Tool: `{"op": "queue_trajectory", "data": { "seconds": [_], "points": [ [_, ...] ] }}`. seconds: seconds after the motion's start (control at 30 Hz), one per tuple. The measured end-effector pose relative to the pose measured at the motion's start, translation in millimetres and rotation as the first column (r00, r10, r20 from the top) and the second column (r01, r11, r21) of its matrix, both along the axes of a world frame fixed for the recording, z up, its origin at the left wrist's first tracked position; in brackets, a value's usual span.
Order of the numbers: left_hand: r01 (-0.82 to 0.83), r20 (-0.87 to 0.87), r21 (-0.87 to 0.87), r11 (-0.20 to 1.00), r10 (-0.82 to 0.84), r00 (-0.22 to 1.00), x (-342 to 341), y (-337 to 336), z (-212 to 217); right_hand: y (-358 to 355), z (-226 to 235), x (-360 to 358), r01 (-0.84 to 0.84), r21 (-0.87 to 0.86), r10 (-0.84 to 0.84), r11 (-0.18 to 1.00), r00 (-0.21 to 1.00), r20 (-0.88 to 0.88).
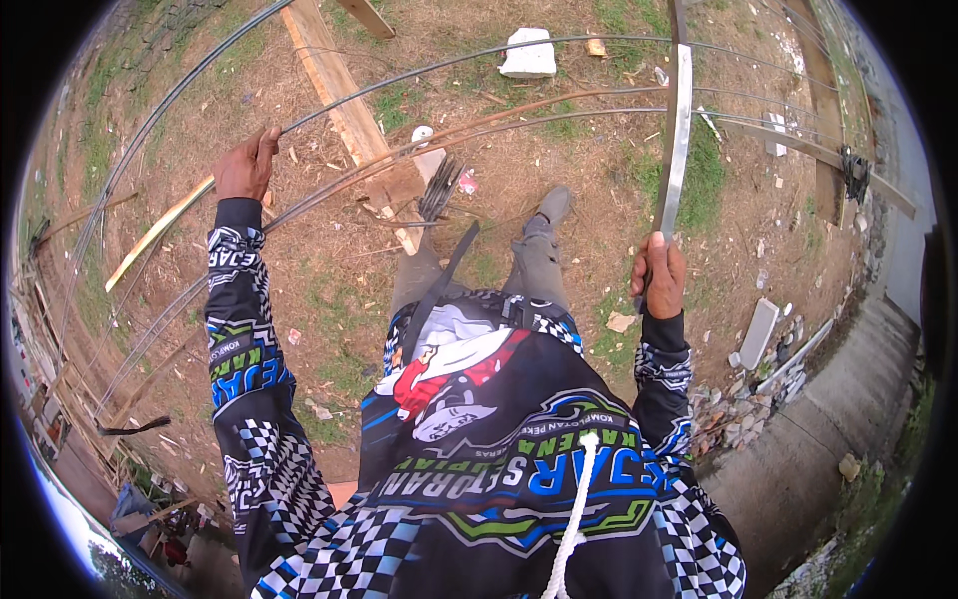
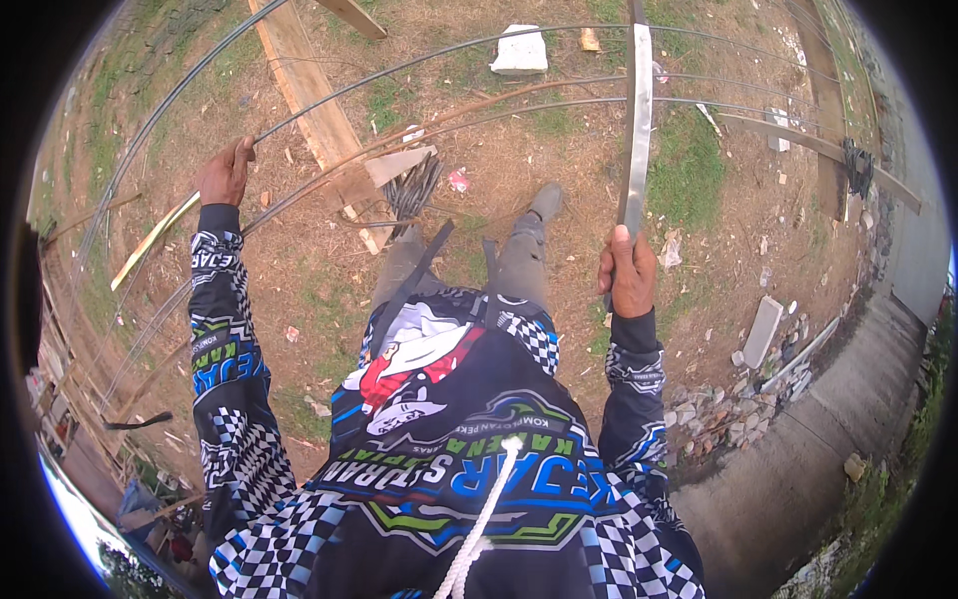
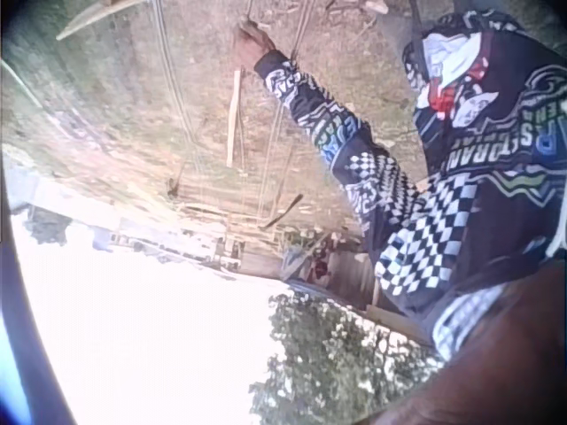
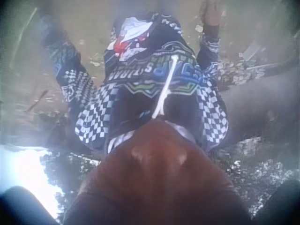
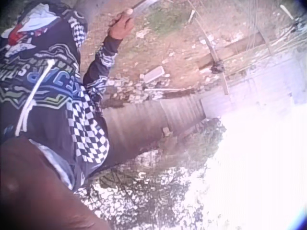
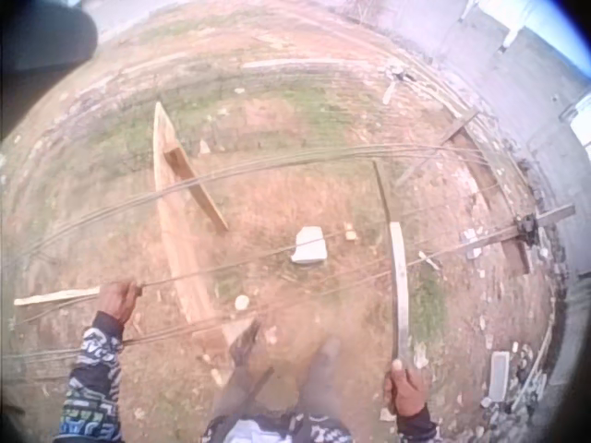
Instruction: The person repeatedly picks up thin metal rods and aligns them with a wire mesh frame on the ground, then uses a white plastic strip to secure the rods to the mesh. The person moves around the frame, adjusting and fastening multiple rods in sequence.
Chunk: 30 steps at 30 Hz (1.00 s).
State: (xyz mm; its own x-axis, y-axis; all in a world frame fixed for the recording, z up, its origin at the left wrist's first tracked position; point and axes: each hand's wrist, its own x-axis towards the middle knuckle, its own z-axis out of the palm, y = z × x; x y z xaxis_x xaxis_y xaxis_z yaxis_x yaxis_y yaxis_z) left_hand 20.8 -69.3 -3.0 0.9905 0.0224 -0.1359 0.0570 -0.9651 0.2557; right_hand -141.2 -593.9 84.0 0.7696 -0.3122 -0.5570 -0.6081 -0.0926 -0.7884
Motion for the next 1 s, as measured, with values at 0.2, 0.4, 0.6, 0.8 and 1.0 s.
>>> {"op": "queue_trajectory", "data": {
  "seconds": [0.2, 0.4, 0.6, 0.8, 1.0],
  "points": [
    [0.204, -0.055, -0.032, 0.978, -0.205, 0.977, 19, 15, -6, 46, 12, -20, 0.142, 0.018, -0.135, 0.990, 0.966, -0.220],
    [0.138, -0.346, -0.437, 0.888, -0.308, 0.886, 49, 32, 2, 80, 13, -59, 0.247, 0.079, -0.245, 0.966, 0.969, -0.034],
    [0.198, -0.149, -0.380, 0.904, -0.271, 0.951, 74, 35, 22, 65, 8, -70, 0.329, 0.032, -0.326, 0.944, 0.943, -0.068],
    [0.213, -0.125, -0.314, 0.925, -0.263, 0.957, 61, 25, 5, 33, 14, -45, 0.334, 0.108, -0.313, 0.937, 0.934, -0.172],
    [0.246, 0.124, -0.303, 0.921, -0.218, 0.968, 84, -56, 48, -19, -2, -23, 0.247, 0.116, -0.225, 0.962, 0.958, -0.177]
  ]
}}
